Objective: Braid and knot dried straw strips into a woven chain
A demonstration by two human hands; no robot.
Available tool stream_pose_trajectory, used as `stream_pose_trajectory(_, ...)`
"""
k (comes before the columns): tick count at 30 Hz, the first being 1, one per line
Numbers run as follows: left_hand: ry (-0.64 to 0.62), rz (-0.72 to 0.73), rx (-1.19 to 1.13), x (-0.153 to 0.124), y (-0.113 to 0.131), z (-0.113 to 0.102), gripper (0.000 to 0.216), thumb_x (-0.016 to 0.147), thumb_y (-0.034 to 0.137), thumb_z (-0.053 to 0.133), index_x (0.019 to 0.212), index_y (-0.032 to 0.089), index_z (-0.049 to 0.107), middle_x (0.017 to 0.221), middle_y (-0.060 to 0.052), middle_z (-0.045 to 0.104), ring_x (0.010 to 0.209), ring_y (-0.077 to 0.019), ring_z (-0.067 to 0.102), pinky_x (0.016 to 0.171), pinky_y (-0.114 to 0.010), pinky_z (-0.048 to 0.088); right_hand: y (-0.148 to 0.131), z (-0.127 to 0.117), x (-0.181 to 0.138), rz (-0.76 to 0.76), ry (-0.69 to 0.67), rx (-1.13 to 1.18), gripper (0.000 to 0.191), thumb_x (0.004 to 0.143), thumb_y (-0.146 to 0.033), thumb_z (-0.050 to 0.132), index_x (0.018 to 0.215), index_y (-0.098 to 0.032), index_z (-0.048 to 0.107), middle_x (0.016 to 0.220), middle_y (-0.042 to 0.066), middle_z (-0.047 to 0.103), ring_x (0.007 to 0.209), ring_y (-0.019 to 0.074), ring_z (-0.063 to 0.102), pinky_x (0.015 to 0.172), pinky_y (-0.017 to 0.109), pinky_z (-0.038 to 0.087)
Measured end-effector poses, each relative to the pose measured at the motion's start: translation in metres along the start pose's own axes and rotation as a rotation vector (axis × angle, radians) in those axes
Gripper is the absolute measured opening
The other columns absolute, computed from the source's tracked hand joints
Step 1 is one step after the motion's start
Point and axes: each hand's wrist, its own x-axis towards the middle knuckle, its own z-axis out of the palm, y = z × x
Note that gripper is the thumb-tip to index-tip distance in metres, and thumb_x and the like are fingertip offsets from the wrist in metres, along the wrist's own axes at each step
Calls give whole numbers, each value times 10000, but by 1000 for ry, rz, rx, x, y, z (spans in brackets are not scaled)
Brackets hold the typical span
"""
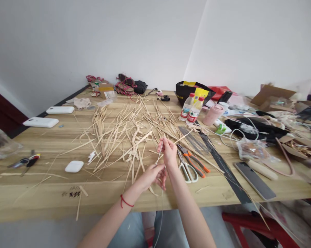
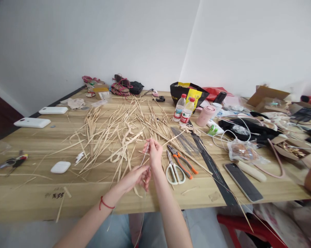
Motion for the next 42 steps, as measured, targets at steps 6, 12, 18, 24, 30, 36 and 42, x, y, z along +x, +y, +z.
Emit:
stream_pose_trajectory(6, 123, 66, 10, 5, -6, 5, 379, 773, 481, 508, 602, 142, 507, 439, 12, 499, 333, -114, 473, 379, -270, 465, -2, 2, -3, -60, 20, -16, 265, 787, -412, 536, 774, -153, 592, 564, -33, 555, 402, 76, 461, 402, 207, 361)
stream_pose_trajectory(12, 117, 50, 25, 4, -5, 4, 503, 795, 591, 410, 616, 135, 525, 458, -10, 522, 341, -131, 499, 375, -280, 466, -5, 3, -5, -66, -8, -36, 244, 800, -388, 530, 783, -155, 602, 569, -32, 560, 411, 81, 470, 419, 215, 367)
stream_pose_trajectory(18, 182, 100, 77, 1, -3, 9, 570, 790, 667, 333, 603, 153, 498, 417, 4, 493, 319, -123, 478, 361, -263, 444, 0, 4, -3, -25, 36, 34, 262, 762, -411, 558, 794, -156, 607, 591, -31, 563, 422, 75, 456, 424, 213, 369)
stream_pose_trajectory(24, 269, 163, 110, 3, -7, 14, 531, 787, 655, 355, 578, 175, 443, 356, 44, 414, 265, -94, 400, 308, -222, 385, 7, 6, -2, -31, 89, 30, 289, 751, -440, 549, 802, -160, 600, 566, -43, 548, 396, 65, 408, 394, 208, 329)
stream_pose_trajectory(30, 203, 68, 79, -2, 1, 9, 440, 780, 573, 452, 648, 156, 499, 478, 6, 534, 367, -127, 521, 387, -248, 452, 7, 1, 2, -1, 39, 2, 316, 738, -469, 552, 807, -163, 595, 575, -39, 541, 365, 53, 372, 350, 200, 288)
stream_pose_trajectory(36, -4, -148, 162, -21, 10, 6, 281, 777, 409, 510, 773, 133, 559, 626, -38, 632, 581, -150, 629, 550, -250, 503, -2, -10, 13, 1, 21, 49, 327, 698, -466, 596, 804, -157, 586, 531, -50, 505, 357, 46, 364, 342, 188, 270)
stream_pose_trajectory(42, 105, -64, 224, -14, -7, 13, 403, 777, 532, 462, 619, 162, 472, 444, 24, 524, 370, -111, 523, 398, -215, 427, -1, -8, 17, -23, 58, 73, 329, 697, -464, 596, 801, -151, 581, 515, -62, 484, 331, 27, 302, 325, 184, 198)
